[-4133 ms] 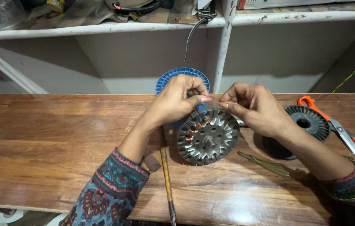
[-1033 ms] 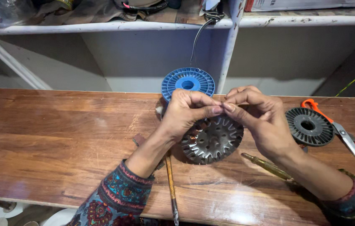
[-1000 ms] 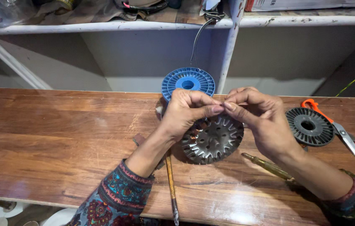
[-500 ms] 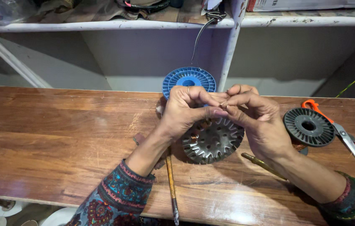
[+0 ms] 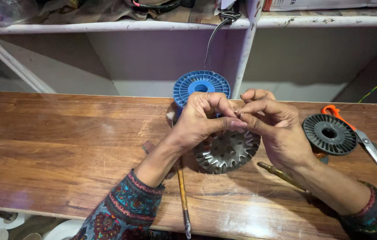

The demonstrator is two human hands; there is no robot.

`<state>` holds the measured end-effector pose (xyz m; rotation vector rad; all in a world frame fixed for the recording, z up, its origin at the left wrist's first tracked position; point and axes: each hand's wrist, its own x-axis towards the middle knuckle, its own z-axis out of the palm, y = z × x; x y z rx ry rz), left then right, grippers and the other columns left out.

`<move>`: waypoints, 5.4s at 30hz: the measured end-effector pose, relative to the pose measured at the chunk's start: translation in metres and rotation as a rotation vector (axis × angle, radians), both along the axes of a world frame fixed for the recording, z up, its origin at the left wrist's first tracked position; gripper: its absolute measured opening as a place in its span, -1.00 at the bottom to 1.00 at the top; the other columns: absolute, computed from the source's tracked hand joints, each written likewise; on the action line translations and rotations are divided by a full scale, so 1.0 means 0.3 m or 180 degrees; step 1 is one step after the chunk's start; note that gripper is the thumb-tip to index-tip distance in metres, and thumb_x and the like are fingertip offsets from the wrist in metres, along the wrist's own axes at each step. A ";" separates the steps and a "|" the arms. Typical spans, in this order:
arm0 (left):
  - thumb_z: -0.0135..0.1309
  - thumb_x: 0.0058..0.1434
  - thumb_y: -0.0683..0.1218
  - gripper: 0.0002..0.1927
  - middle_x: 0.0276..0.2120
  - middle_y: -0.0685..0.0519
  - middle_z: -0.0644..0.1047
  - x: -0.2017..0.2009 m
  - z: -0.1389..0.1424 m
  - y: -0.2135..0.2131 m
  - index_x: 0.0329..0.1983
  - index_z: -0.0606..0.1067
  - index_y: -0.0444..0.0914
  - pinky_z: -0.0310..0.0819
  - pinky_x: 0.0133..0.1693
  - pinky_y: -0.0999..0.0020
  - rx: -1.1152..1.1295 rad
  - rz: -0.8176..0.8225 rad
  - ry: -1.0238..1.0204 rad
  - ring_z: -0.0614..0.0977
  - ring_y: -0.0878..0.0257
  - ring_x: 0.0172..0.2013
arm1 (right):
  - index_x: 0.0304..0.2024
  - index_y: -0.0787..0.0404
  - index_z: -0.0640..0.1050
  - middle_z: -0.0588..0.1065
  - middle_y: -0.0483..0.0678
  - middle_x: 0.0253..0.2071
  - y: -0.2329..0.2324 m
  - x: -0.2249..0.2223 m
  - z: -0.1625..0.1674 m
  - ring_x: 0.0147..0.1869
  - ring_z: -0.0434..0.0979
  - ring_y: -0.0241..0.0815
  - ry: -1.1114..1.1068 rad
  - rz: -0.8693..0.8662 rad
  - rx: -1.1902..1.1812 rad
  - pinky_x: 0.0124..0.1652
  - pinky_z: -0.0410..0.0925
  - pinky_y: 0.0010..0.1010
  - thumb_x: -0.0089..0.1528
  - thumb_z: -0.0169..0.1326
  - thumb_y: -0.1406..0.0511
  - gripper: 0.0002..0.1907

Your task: The person winds copper wire by hand into the slots of a motor armature. They rotate the armature and feed the wire from a spool, then tuck and secure the wire ends into the slots.

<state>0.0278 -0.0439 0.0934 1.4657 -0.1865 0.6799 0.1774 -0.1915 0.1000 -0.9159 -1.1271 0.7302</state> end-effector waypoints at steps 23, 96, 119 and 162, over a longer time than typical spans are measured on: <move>0.28 0.11 -0.32 -0.77 -0.27 0.04 0.68 0.020 0.005 -0.001 -0.14 0.66 -0.35 0.59 -0.19 0.51 0.0444 0.0649 0.0579 0.66 0.43 -0.28 | -0.19 0.25 0.63 0.56 -0.05 -0.14 -0.019 0.071 0.119 -0.02 0.57 -0.30 -0.2739 -0.0525 0.0585 -0.06 0.46 -0.49 0.19 0.21 0.45 -0.86; 0.25 0.25 -0.37 -0.27 -0.04 -0.03 0.66 -0.010 0.021 0.013 0.48 0.29 -0.33 0.60 0.19 0.34 0.0575 0.0263 -0.0080 0.67 0.34 -0.02 | -0.16 0.36 0.56 0.58 0.07 -0.22 -0.013 0.083 0.128 -0.19 0.65 -0.05 -0.4271 -0.0828 0.1299 -0.24 0.51 -0.31 -0.04 0.15 0.59 -0.63; 0.29 0.13 -0.26 -0.87 -0.24 -0.01 0.61 -0.013 0.047 -0.076 -0.25 0.60 -0.32 0.51 0.06 0.24 0.2443 0.1812 -0.0238 0.61 0.12 0.02 | -0.39 0.33 0.57 0.46 -0.15 -0.43 -0.019 0.114 0.128 -0.40 0.32 -0.38 -0.1049 0.0618 -0.1026 -0.39 0.25 -0.50 0.37 0.02 0.34 -0.74; 0.19 0.18 -0.30 -0.89 -0.19 -0.01 0.58 -0.018 0.036 -0.069 -0.22 0.55 -0.33 0.51 0.06 0.23 0.2280 0.1928 -0.0277 0.61 0.10 -0.02 | 0.02 0.24 0.59 0.51 0.02 0.02 -0.054 0.077 0.194 0.04 0.56 -0.20 -0.3225 -0.0344 0.0506 -0.02 0.48 -0.41 0.14 0.23 0.35 -0.63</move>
